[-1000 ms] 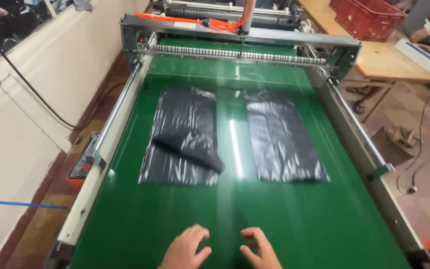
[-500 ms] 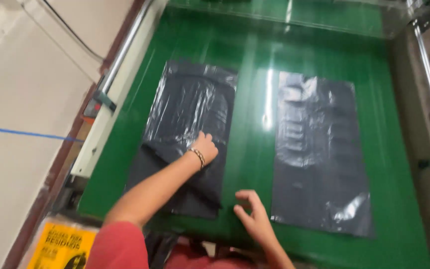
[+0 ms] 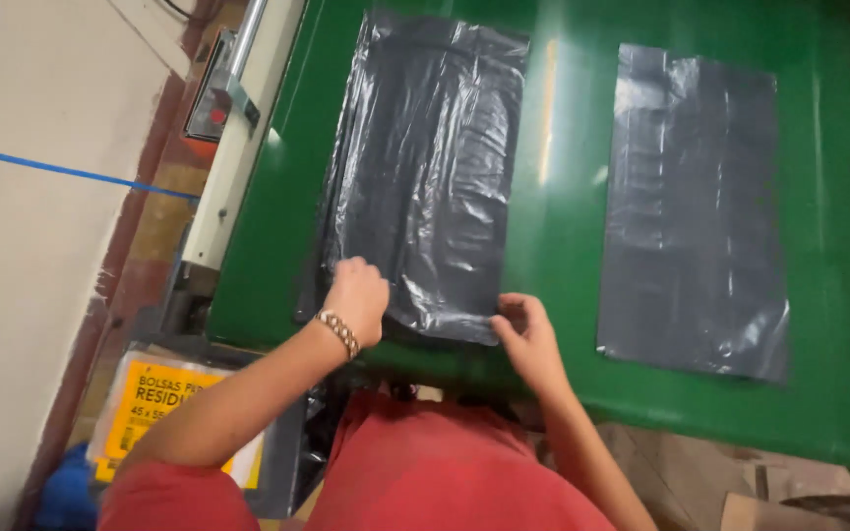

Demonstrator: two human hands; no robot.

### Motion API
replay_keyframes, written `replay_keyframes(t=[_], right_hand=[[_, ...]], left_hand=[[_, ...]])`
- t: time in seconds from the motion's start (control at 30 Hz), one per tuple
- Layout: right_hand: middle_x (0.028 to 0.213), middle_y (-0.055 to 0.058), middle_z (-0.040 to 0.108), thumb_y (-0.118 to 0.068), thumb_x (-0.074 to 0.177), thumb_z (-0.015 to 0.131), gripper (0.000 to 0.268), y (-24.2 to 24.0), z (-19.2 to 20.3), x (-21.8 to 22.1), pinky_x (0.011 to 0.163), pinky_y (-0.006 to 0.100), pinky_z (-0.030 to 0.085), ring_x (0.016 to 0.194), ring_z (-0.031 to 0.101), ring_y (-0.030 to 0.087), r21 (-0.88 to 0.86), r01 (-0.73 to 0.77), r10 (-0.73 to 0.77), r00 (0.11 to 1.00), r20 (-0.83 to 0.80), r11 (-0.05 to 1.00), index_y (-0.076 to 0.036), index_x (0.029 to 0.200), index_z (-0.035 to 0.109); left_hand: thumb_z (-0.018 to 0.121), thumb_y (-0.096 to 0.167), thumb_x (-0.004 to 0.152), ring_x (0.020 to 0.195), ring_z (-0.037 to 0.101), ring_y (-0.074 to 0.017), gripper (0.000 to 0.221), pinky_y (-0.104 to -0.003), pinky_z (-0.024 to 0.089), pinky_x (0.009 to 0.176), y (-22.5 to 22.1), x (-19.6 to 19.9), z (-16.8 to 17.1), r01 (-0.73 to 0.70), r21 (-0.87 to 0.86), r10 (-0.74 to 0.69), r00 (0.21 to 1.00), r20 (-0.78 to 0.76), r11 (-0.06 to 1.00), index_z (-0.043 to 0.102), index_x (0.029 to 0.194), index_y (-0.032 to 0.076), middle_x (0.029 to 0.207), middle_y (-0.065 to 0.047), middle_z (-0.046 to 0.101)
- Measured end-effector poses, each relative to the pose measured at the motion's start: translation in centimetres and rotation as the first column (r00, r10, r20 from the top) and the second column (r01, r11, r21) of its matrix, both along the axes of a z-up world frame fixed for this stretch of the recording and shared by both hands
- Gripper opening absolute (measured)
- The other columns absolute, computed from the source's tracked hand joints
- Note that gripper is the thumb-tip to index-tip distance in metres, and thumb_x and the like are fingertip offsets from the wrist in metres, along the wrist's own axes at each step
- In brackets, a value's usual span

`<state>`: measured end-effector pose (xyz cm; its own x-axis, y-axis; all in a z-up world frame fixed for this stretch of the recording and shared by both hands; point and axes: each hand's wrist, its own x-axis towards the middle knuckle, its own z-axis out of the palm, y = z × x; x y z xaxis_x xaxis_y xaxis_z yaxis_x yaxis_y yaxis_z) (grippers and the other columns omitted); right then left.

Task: The person is picking up plastic bags from a conveyor belt, folding them into smaller sizes, and stacking them neatly inside a red plastic crate.

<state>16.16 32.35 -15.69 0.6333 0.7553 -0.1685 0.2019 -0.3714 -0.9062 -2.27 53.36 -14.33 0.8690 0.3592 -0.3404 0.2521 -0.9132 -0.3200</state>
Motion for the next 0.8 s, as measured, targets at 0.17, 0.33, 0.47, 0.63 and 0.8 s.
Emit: replay_keyframes(t=[0.17,0.33,0.47,0.63,0.8], right_hand=[[0.132,0.027,0.055,-0.016,0.093,0.068,0.050,0.9,-0.6,0.5,0.096,0.043,0.052,0.119,0.059,0.035,0.014,0.298,-0.264,0.866,-0.425,0.954,0.003,0.136,0.050],[0.135,0.032,0.048,-0.029,0.095,0.062,0.068,3.9,1.3,1.4,0.091,0.047,0.051,0.116,0.060,0.042,-0.096,0.301,-0.303,0.781,-0.546,0.949,0.009,0.145,0.034],[0.095,0.018,0.069,-0.050,0.082,0.078,0.068,6.6,-6.3,5.6,0.053,0.032,0.055,0.075,0.072,0.024,-0.357,0.252,-0.319,0.937,-0.140,0.900,0.001,0.125,0.066],[0.113,0.018,0.070,-0.066,0.073,0.075,0.075,8.1,-2.3,1.9,0.095,0.049,0.052,0.113,0.065,0.036,-0.512,0.179,-0.081,0.975,0.209,0.840,-0.004,0.115,0.069],[0.115,0.024,0.067,-0.046,0.084,0.073,0.057,6.5,-1.4,0.2,0.095,0.053,0.051,0.115,0.063,0.042,-0.512,0.146,-0.022,0.970,0.242,0.847,-0.009,0.123,0.054]], left_hand=[[0.078,0.071,0.062,0.086,0.059,-0.0247,0.065,-0.043,0.042,0.069,-1.8,-1.2,0.7,-0.320,-0.085,0.331,0.922,0.202,0.944,0.070,0.096,0.016,0.087,-0.004,0.066],[0.069,0.068,0.072,0.129,0.037,-0.0349,0.081,-0.063,0.030,0.101,-1.7,1.9,1.1,0.046,-0.240,0.091,0.844,0.528,0.970,0.056,0.129,0.012,0.133,-0.012,0.049],[0.056,0.073,0.080,0.151,0.010,-0.0415,0.095,-0.077,0.011,0.112,-1.6,0.8,0.1,-0.032,-0.436,0.252,0.853,0.457,0.899,0.039,0.150,0.011,0.162,-0.015,0.027],[0.046,0.079,0.081,0.153,0.004,-0.0398,0.096,-0.079,0.011,0.111,-2.6,-0.2,-0.8,-0.094,-0.474,0.325,0.840,0.434,0.875,0.035,0.152,0.015,0.164,-0.011,0.022],[0.046,0.081,0.078,0.153,0.003,-0.0402,0.099,-0.079,0.011,0.111,-3.0,-1.2,-0.5,-0.146,-0.503,0.393,0.814,0.429,0.852,0.035,0.152,0.015,0.165,-0.011,0.021]])
